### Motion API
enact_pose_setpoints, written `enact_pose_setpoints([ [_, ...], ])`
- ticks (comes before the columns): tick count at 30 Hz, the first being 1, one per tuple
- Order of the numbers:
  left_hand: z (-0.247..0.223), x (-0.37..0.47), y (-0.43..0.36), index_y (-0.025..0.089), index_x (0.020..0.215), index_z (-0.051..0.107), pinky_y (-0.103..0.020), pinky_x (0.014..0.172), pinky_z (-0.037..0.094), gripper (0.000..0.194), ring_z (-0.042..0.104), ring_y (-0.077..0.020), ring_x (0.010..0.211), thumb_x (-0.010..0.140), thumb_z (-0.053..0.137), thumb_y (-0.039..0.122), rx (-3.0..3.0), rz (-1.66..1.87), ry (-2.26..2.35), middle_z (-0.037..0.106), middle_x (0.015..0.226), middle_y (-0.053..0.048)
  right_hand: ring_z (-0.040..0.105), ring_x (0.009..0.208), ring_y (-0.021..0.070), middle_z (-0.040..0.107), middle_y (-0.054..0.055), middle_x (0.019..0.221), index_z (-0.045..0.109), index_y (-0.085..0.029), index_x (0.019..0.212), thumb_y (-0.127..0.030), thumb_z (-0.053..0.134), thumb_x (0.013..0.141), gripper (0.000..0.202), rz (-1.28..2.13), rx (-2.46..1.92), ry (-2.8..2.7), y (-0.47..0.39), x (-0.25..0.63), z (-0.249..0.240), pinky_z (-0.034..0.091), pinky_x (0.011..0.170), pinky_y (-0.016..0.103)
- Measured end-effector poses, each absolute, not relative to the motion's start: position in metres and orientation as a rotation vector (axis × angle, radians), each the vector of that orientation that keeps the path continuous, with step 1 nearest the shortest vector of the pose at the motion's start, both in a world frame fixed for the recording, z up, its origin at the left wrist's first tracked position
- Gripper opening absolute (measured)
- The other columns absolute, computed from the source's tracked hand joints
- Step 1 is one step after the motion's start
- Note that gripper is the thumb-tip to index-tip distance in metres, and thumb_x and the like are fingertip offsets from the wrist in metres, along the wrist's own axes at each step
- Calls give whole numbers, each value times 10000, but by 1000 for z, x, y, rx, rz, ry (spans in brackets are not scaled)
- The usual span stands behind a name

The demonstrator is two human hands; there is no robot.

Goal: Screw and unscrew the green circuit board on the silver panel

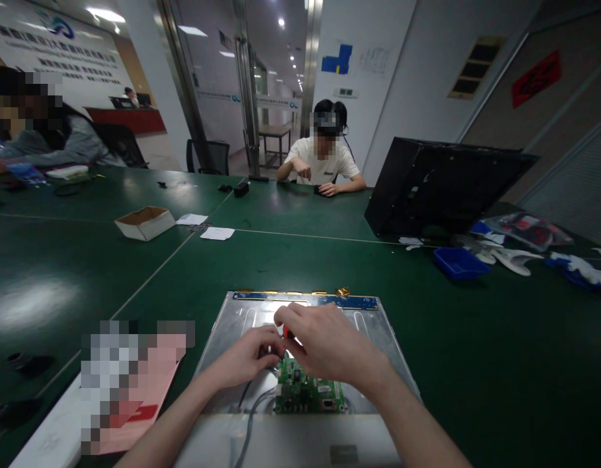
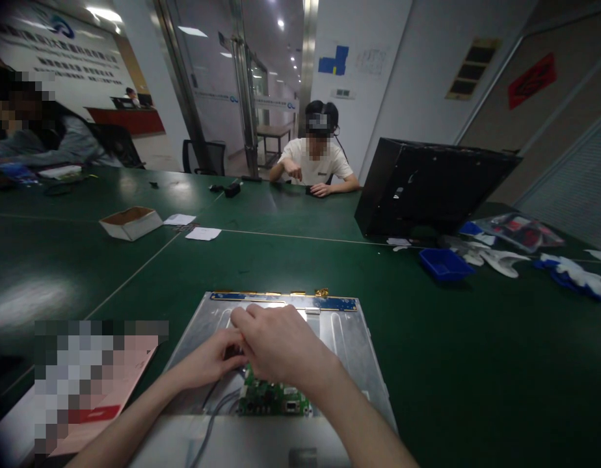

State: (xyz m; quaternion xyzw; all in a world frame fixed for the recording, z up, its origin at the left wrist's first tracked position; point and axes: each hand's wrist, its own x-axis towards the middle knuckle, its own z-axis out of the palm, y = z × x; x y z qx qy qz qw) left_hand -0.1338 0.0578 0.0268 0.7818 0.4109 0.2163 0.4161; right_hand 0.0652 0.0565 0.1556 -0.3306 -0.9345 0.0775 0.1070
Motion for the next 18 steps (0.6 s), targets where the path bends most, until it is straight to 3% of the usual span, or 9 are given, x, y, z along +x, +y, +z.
enact_pose_setpoints([
  [4, 24, -134, 59, 160, 786, 650, -263, 697, 412, 98, 556, -175, 772, 770, 576, 97, 1994, 560, 1042, 624, 821, -14, 534, 654, 138, 637, 9, 815, 520, -199, 934, -353, 510, 921, 154, 156, -1016, -2753, 57, 64, 154, 184, 509, 297],
  [10, 19, -135, 59, 170, 812, 667, -238, 653, 406, 138, 553, -162, 754, 763, 573, 81, 1968, 547, 1045, 617, 814, -4, 550, 745, 151, 626, 40, 963, 499, -184, 978, -207, 538, 821, 164, 327, -903, -2765, 54, 69, 158, 250, 530, 292],
  [13, 20, -135, 59, 170, 823, 669, -246, 664, 420, 135, 562, -165, 754, 763, 581, 86, 1945, 530, 1042, 625, 831, -9, 549, 723, 144, 636, 36, 943, 497, -182, 992, -183, 529, 835, 160, 286, -927, -2780, 54, 67, 158, 246, 530, 295],
  [18, 23, -134, 59, 163, 819, 662, -274, 707, 430, 115, 564, -183, 793, 782, 574, 100, 1964, 554, 1018, 637, 857, -26, 531, 650, 135, 639, 7, 809, 521, -200, 943, -329, 509, 924, 131, 140, -1018, -2775, 56, 64, 155, 192, 515, 301],
])
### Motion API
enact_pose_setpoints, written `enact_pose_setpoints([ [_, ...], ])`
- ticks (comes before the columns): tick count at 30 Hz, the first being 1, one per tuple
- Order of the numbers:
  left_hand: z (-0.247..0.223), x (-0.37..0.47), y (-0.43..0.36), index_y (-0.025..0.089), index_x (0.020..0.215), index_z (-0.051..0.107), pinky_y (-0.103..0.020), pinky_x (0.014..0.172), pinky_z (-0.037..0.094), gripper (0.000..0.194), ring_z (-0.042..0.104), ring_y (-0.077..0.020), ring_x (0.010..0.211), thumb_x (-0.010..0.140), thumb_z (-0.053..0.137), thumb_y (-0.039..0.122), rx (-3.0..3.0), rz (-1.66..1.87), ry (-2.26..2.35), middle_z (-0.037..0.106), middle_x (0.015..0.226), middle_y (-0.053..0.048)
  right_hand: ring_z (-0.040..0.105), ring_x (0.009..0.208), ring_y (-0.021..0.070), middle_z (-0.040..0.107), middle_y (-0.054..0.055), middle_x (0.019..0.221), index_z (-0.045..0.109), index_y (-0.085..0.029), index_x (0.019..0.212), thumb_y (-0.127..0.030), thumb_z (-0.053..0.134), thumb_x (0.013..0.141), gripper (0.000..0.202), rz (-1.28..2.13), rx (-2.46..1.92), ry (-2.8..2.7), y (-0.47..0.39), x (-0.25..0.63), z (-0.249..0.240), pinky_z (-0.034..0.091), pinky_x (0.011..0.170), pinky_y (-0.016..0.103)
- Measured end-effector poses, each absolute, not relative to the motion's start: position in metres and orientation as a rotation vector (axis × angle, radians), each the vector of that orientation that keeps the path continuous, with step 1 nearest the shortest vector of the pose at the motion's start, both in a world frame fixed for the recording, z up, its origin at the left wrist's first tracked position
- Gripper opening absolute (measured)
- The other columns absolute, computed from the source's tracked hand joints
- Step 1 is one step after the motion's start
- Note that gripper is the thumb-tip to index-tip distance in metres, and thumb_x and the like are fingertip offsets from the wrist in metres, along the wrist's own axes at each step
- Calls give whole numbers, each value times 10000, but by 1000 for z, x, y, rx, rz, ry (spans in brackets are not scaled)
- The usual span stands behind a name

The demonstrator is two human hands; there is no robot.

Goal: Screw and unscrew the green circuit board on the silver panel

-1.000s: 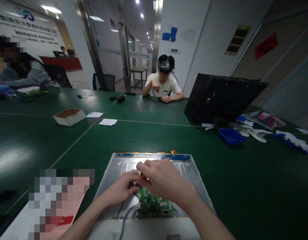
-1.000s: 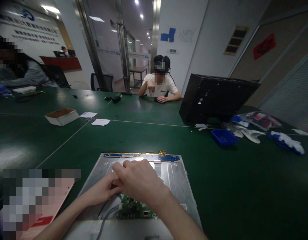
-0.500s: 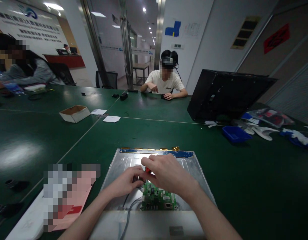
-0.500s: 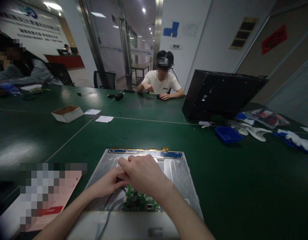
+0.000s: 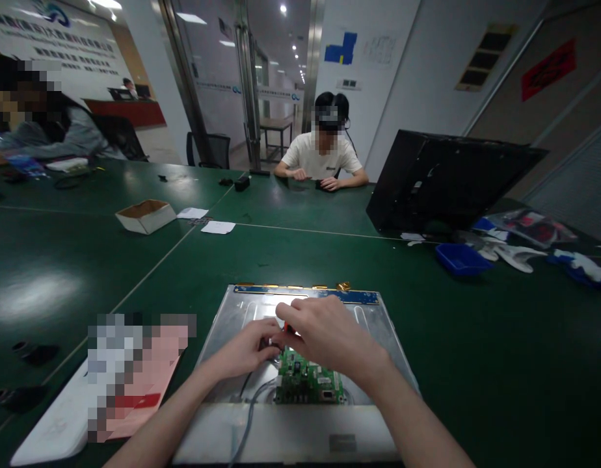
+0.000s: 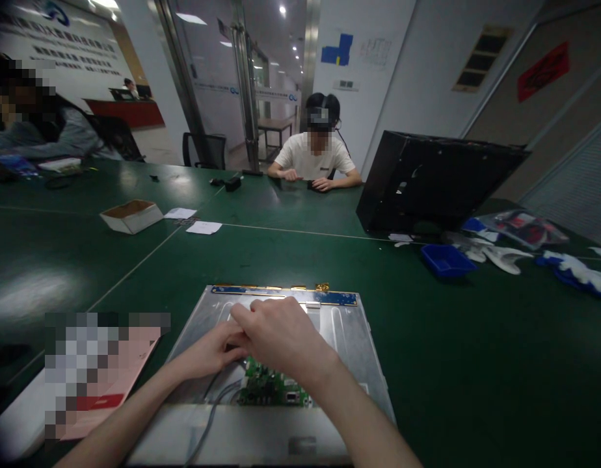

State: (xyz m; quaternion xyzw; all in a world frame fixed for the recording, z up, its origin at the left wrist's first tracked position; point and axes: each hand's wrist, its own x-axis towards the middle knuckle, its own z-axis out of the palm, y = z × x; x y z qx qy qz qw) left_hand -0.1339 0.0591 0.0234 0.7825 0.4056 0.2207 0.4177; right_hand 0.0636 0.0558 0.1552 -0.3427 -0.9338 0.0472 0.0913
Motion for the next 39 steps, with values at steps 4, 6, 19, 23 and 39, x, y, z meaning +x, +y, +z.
enact_pose_setpoints([
  [4, 27, -134, 59, 157, 780, 642, -253, 665, 414, 102, 546, -160, 736, 774, 572, 84, 1988, 545, 1014, 612, 795, -7, 546, 711, 149, 636, 26, 882, 510, -184, 936, -285, 551, 861, 132, 233, -951, -2766, 56, 68, 157, 230, 525, 296],
  [6, 27, -134, 58, 159, 788, 646, -242, 651, 414, 104, 546, -151, 723, 770, 581, 80, 1974, 536, 1014, 607, 797, -2, 542, 707, 147, 631, 36, 918, 499, -173, 949, -224, 557, 816, 153, 266, -917, -2775, 55, 69, 159, 241, 517, 291],
  [19, 19, -135, 58, 160, 809, 635, -255, 652, 431, 94, 559, -159, 740, 779, 572, 98, 1971, 572, 989, 627, 847, -20, 517, 700, 140, 627, 33, 896, 504, -177, 940, -218, 536, 820, 130, 263, -911, -2749, 53, 67, 157, 245, 535, 287],
  [23, 19, -135, 58, 164, 842, 649, -261, 660, 438, 113, 565, -159, 734, 791, 568, 104, 1962, 581, 995, 626, 831, -18, 517, 665, 138, 637, 24, 881, 507, -188, 990, -232, 489, 882, 117, 184, -956, -2755, 56, 66, 153, 212, 518, 293],
  [39, 23, -133, 56, 155, 806, 641, -268, 663, 440, 100, 557, -161, 726, 785, 559, 102, 2027, 590, 1013, 604, 802, -18, 522, 637, 138, 656, 20, 815, 521, -200, 980, -295, 474, 928, 118, 108, -995, -2788, 51, 62, 155, 208, 522, 300],
])
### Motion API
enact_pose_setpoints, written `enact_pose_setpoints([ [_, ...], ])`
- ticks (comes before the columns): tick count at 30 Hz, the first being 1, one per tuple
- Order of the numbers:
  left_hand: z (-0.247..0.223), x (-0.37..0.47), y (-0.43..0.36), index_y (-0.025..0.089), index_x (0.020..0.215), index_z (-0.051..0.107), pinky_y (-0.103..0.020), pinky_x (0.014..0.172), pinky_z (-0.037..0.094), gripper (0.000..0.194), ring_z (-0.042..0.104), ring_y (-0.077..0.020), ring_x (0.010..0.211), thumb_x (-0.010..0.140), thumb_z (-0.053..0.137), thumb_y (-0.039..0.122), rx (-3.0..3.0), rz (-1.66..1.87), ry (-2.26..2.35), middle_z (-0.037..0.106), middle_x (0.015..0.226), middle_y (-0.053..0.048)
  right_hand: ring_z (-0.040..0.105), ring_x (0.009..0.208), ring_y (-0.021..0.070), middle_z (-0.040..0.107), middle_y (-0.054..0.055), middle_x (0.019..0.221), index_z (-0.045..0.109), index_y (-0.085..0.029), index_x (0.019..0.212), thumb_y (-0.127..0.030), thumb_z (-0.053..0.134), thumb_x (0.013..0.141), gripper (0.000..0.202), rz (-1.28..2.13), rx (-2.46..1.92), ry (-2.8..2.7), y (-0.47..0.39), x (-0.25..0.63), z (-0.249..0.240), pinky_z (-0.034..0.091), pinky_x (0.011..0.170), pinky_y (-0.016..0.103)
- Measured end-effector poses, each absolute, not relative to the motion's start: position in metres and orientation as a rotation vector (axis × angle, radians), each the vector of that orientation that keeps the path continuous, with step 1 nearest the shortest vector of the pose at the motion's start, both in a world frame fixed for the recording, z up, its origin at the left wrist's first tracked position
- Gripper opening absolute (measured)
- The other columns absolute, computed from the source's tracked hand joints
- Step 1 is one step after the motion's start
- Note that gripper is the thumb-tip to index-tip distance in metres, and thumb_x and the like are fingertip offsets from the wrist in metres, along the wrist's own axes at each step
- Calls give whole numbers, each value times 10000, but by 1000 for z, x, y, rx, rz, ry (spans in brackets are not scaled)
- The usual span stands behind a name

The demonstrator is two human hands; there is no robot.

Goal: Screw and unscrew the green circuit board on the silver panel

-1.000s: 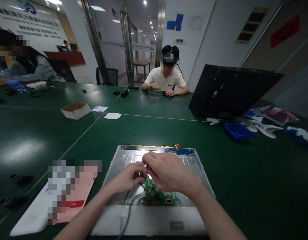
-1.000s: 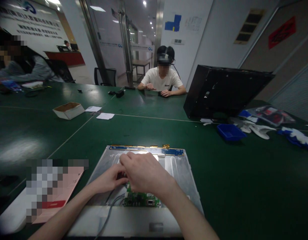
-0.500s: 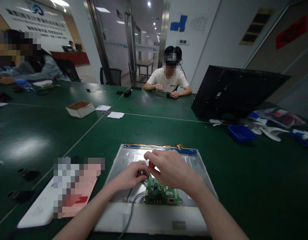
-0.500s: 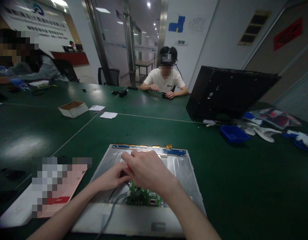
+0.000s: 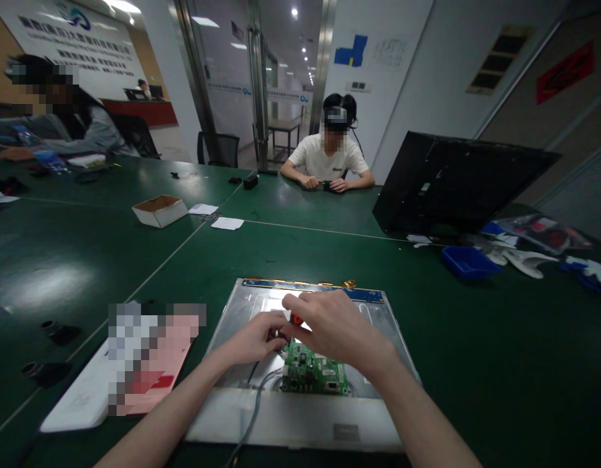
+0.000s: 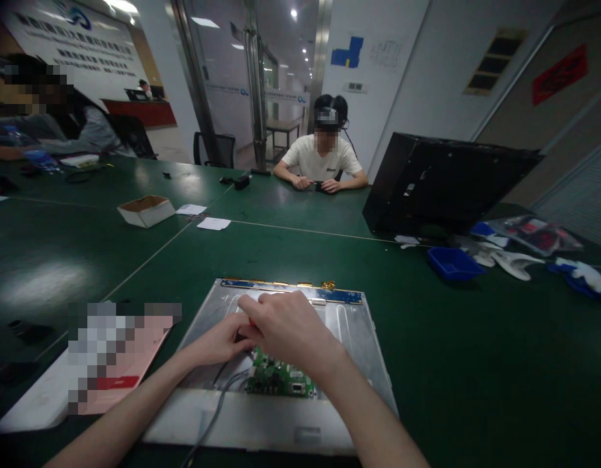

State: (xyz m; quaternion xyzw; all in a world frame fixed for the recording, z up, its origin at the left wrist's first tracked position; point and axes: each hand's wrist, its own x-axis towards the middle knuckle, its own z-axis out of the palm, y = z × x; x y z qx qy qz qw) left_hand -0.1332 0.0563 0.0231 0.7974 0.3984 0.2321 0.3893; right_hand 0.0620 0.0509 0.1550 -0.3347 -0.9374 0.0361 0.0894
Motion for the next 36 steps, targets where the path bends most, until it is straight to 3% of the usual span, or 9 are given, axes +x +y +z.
enact_pose_setpoints([
  [3, 24, -132, 57, 154, 802, 634, -290, 714, 444, 107, 559, -173, 764, 772, 556, 86, 2055, 604, 1004, 614, 825, -23, 531, 625, 146, 652, 21, 752, 533, -195, 927, -370, 509, 916, 177, 88, -1066, -2790, 51, 62, 155, 208, 526, 306],
  [9, 22, -133, 57, 153, 810, 644, -243, 641, 430, 146, 557, -154, 730, 755, 549, 56, 2009, 572, 997, 621, 839, -18, 535, 704, 149, 636, 54, 931, 510, -169, 1009, -180, 514, 788, 222, 255, -944, -2766, 48, 66, 158, 253, 539, 293],
  [13, 22, -134, 56, 155, 826, 648, -246, 652, 434, 146, 568, -155, 742, 756, 565, 57, 1996, 616, 971, 626, 861, -20, 525, 664, 139, 647, 37, 875, 520, -184, 969, -229, 472, 885, 107, 177, -994, -2765, 50, 63, 156, 224, 530, 291],
  [16, 24, -134, 55, 158, 822, 654, -280, 736, 440, 118, 575, -176, 805, 766, 585, 80, 2047, 627, 979, 630, 878, -28, 516, 633, 133, 651, 20, 800, 535, -198, 942, -321, 474, 936, 138, 81, -1026, -2779, 51, 61, 155, 202, 532, 293],
  [19, 25, -134, 55, 154, 812, 648, -289, 742, 437, 95, 571, -181, 801, 769, 595, 88, 2063, 617, 1005, 632, 859, -28, 520, 647, 137, 648, 20, 800, 534, -194, 920, -338, 515, 913, 145, 99, -1010, -2786, 51, 61, 155, 207, 536, 295],
  [24, 23, -134, 54, 153, 831, 650, -254, 650, 428, 105, 562, -160, 730, 787, 576, 93, 2021, 590, 997, 626, 827, -20, 530, 691, 144, 633, 37, 910, 507, -175, 971, -180, 544, 796, 179, 222, -937, -2787, 47, 63, 157, 248, 534, 289],
  [30, 23, -132, 53, 155, 773, 608, -268, 660, 415, 72, 552, -173, 730, 772, 562, 100, 2092, 631, 1042, 613, 782, -19, 527, 656, 136, 648, 20, 837, 529, -193, 974, -273, 530, 900, 109, 99, -985, -2805, 46, 60, 157, 232, 529, 292],
  [33, 23, -131, 53, 158, 754, 587, -276, 689, 416, 87, 555, -180, 746, 747, 550, 79, 2115, 647, 1008, 615, 767, -12, 520, 642, 134, 644, 12, 796, 542, -197, 948, -328, 549, 900, 140, 84, -1012, -2804, 45, 59, 157, 224, 527, 290],
  [36, 20, -131, 54, 156, 778, 607, -263, 657, 411, 109, 545, -170, 718, 749, 540, 74, 2114, 644, 1009, 613, 769, -12, 525, 687, 136, 638, 30, 884, 529, -184, 964, -264, 558, 856, 138, 175, -965, -2788, 43, 62, 158, 244, 534, 282],
])
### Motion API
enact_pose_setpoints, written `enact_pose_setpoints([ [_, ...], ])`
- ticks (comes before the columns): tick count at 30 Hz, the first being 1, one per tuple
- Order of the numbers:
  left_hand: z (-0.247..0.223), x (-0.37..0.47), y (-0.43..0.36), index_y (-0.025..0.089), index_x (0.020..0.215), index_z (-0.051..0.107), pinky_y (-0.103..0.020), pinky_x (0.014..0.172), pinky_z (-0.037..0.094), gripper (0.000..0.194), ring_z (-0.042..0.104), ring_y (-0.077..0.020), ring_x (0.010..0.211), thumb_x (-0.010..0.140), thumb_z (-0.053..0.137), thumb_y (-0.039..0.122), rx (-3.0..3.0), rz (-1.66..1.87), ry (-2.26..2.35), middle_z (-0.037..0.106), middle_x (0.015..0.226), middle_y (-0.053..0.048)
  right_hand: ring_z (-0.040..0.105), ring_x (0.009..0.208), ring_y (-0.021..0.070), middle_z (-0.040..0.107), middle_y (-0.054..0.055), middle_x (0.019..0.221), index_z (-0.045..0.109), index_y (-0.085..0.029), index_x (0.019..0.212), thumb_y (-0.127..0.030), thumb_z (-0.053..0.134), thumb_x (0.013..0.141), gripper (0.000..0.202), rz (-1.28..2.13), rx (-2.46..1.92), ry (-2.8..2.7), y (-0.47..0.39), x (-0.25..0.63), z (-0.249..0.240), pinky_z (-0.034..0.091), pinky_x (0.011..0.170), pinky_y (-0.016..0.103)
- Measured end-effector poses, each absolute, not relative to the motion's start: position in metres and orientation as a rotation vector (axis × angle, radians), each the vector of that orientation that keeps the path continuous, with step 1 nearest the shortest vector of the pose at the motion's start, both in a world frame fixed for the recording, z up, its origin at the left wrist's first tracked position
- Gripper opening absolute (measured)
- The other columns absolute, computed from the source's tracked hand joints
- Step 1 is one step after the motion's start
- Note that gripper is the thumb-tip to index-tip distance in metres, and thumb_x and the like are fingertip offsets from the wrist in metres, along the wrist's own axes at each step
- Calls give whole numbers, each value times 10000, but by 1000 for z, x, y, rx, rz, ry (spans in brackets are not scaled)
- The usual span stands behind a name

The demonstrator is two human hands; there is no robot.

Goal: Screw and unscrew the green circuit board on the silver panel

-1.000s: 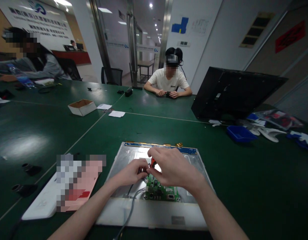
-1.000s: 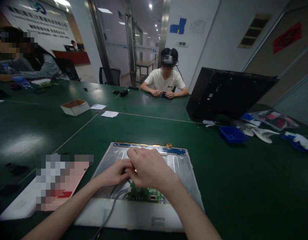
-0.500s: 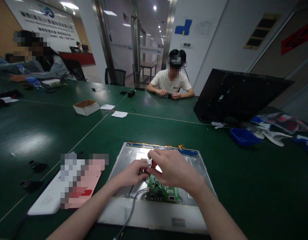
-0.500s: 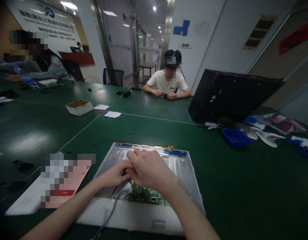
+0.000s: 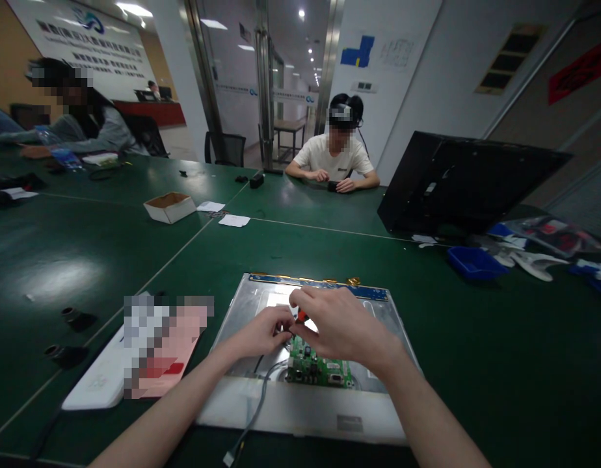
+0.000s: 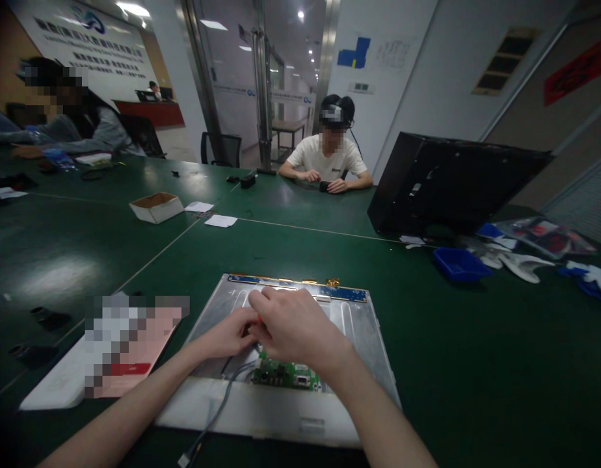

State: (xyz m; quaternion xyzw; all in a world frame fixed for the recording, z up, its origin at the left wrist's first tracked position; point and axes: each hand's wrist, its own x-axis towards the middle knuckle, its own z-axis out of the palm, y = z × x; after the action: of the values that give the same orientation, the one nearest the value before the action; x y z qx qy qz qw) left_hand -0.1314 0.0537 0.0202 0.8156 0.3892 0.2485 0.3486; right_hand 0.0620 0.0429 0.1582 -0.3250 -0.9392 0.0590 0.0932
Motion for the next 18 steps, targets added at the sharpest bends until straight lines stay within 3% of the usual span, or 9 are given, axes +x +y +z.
enact_pose_setpoints([
  [5, 17, -132, 53, 159, 834, 639, -255, 645, 423, 148, 562, -168, 729, 767, 537, 75, 2103, 623, 1013, 634, 824, -24, 514, 663, 131, 631, 46, 917, 510, -171, 974, -165, 520, 808, 166, 168, -948, -2797, 43, 63, 159, 232, 523, 287],
  [9, 21, -131, 53, 163, 825, 633, -276, 698, 445, 123, 584, -185, 780, 766, 554, 90, 2103, 644, 999, 651, 853, -30, 519, 643, 132, 649, 28, 851, 536, -190, 950, -255, 510, 898, 87, 59, -1007, -2791, 46, 61, 157, 216, 524, 292],
  [12, 23, -131, 53, 168, 840, 634, -283, 723, 447, 127, 587, -193, 810, 767, 559, 97, 2097, 635, 997, 652, 871, -29, 529, 655, 139, 652, 25, 814, 548, -191, 915, -321, 511, 916, 135, 52, -1031, -2787, 46, 62, 158, 223, 531, 292],
  [18, 23, -131, 53, 162, 833, 639, -249, 639, 421, 140, 554, -159, 710, 756, 551, 86, 2104, 607, 994, 628, 813, -17, 505, 654, 135, 640, 41, 899, 529, -166, 936, -169, 550, 792, 145, 142, -982, -2797, 42, 68, 161, 234, 523, 286],
])
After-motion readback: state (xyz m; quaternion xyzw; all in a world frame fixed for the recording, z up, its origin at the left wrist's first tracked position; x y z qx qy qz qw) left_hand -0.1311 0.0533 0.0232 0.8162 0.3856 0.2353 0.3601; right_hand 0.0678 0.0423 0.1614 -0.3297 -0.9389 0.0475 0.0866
